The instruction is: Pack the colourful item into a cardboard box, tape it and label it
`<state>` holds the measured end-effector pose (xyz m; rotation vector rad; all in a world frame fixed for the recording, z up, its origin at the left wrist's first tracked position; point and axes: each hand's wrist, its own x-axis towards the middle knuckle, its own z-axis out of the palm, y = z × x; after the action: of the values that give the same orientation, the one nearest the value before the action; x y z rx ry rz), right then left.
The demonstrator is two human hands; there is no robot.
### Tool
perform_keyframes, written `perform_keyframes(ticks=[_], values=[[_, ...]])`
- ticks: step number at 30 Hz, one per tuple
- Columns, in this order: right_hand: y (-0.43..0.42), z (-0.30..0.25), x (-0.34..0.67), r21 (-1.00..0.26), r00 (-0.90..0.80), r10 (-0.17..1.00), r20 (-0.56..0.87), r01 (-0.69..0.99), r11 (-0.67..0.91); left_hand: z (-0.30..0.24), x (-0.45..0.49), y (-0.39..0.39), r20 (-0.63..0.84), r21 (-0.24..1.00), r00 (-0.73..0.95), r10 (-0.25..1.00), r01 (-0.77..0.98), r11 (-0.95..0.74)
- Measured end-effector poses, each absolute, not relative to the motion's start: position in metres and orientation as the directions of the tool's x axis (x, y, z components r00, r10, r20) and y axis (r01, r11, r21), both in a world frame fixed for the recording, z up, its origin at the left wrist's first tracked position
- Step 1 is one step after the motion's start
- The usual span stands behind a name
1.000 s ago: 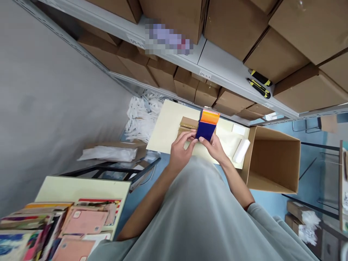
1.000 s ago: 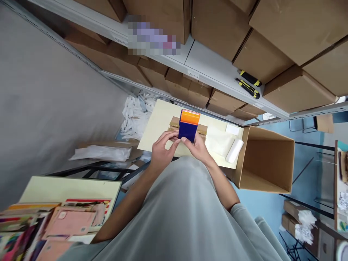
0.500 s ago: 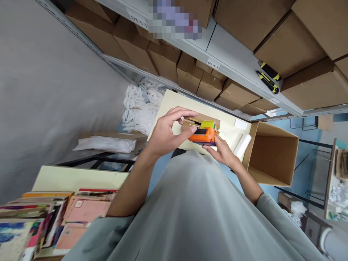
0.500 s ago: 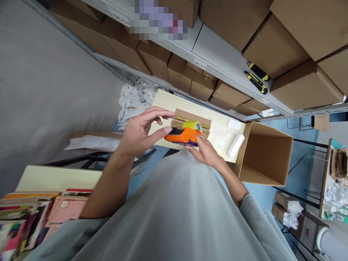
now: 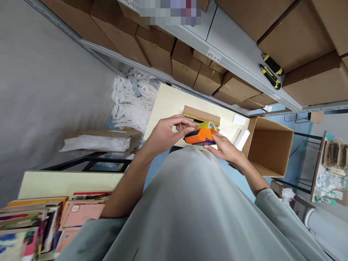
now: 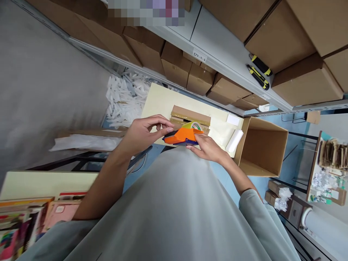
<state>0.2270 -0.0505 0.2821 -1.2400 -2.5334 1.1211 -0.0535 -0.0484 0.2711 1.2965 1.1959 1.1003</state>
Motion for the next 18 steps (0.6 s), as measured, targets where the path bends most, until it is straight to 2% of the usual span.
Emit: perform_keyframes(ticks=[3,6,12,15,18], values=[[-0.042,0.287,0.222,-0.689,-0.672,0.652,-0.352,0.657,0.306,0.251,-0.052,-0.050,-0.055,0.995,0.037,0.998,0.084,0.051],[-0.031,0.297,0.226,-0.701,-0.665,0.522,-0.534,0.694,0.166,0.225,-0.055,-0.051,-0.153,0.986,-0.010,0.988,0.061,0.153],[0.005,0.316,0.253,-0.598,-0.534,0.394,-0.748,0.800,-0.050,0.170,-0.081,-0.036,-0.367,0.929,-0.258,0.894,-0.158,0.336],[0.034,0.316,0.258,-0.580,-0.507,0.334,-0.795,0.796,-0.172,0.148,-0.079,-0.022,-0.514,0.827,-0.170,0.841,-0.359,0.433],[0.062,0.308,0.256,-0.532,-0.457,0.314,-0.832,0.818,-0.218,0.130,-0.068,-0.012,-0.593,0.721,-0.075,0.801,-0.492,0.488]])
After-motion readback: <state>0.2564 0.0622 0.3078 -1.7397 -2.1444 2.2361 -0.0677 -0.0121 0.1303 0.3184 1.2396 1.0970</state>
